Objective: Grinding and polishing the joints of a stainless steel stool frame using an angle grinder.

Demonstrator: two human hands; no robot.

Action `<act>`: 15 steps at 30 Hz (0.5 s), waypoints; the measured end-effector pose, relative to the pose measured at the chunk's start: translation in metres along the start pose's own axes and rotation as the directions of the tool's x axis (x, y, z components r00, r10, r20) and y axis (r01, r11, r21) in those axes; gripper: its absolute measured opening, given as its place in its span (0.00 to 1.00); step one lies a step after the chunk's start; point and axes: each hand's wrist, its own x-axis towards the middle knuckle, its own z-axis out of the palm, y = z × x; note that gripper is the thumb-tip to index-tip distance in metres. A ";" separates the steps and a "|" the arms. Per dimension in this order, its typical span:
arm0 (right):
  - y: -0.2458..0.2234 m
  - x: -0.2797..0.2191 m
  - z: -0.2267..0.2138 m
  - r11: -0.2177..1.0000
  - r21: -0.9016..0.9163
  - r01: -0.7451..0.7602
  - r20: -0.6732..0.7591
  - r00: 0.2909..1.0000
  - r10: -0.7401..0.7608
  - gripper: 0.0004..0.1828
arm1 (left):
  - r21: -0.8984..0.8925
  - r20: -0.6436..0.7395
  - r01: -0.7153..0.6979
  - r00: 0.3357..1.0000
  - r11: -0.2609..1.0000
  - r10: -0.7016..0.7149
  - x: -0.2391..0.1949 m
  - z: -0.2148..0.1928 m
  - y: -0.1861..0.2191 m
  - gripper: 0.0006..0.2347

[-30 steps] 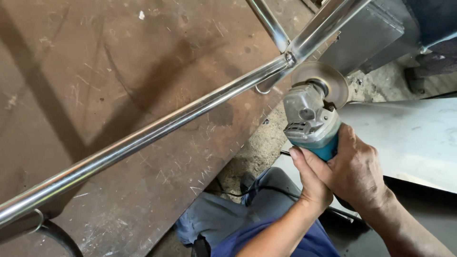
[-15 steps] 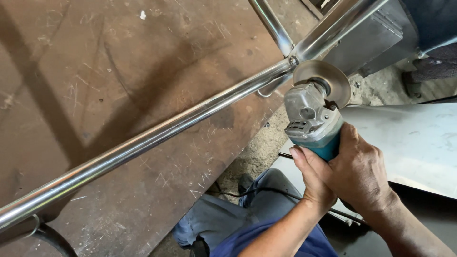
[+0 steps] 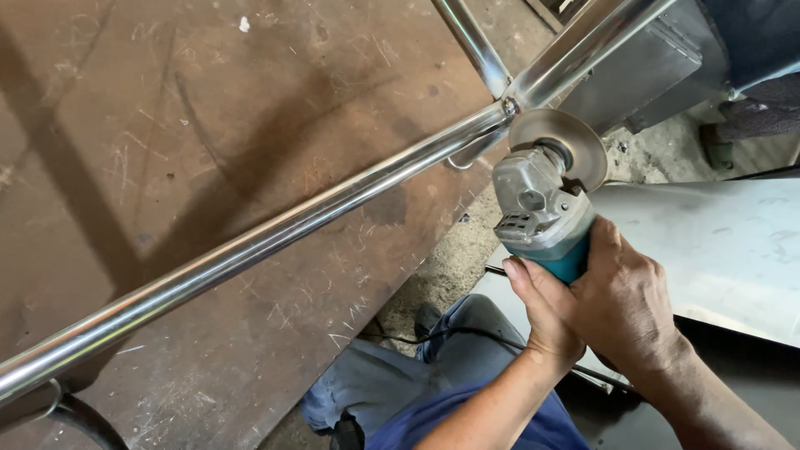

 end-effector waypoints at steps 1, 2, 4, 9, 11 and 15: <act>0.000 -0.001 0.000 1.000 0.006 0.014 -0.011 1.000 -0.014 0.44 | -0.010 0.007 0.013 1.000 1.000 -0.013 0.000 -0.002 -0.001 0.42; -0.001 -0.001 0.000 0.999 0.014 0.030 -0.022 0.999 -0.029 0.44 | -0.020 0.013 0.025 1.000 0.999 -0.025 0.000 -0.004 -0.002 0.43; -0.003 -0.001 0.000 1.000 0.009 0.026 -0.019 0.999 -0.026 0.44 | 0.009 0.028 -0.016 0.999 1.000 0.016 0.000 -0.004 -0.001 0.42; -0.005 0.001 -0.004 1.000 -0.005 -0.003 0.000 1.000 0.003 0.43 | -0.029 0.049 0.020 0.999 0.999 -0.018 -0.003 0.007 0.011 0.42; -0.007 0.000 -0.007 1.000 -0.002 -0.009 0.005 1.000 0.009 0.42 | 0.037 0.037 -0.037 0.999 0.999 0.036 -0.004 0.011 0.013 0.41; -0.009 0.000 -0.008 1.000 -0.013 -0.001 -0.005 1.000 0.001 0.44 | -0.012 0.048 0.003 0.999 1.000 -0.003 -0.003 0.002 0.004 0.43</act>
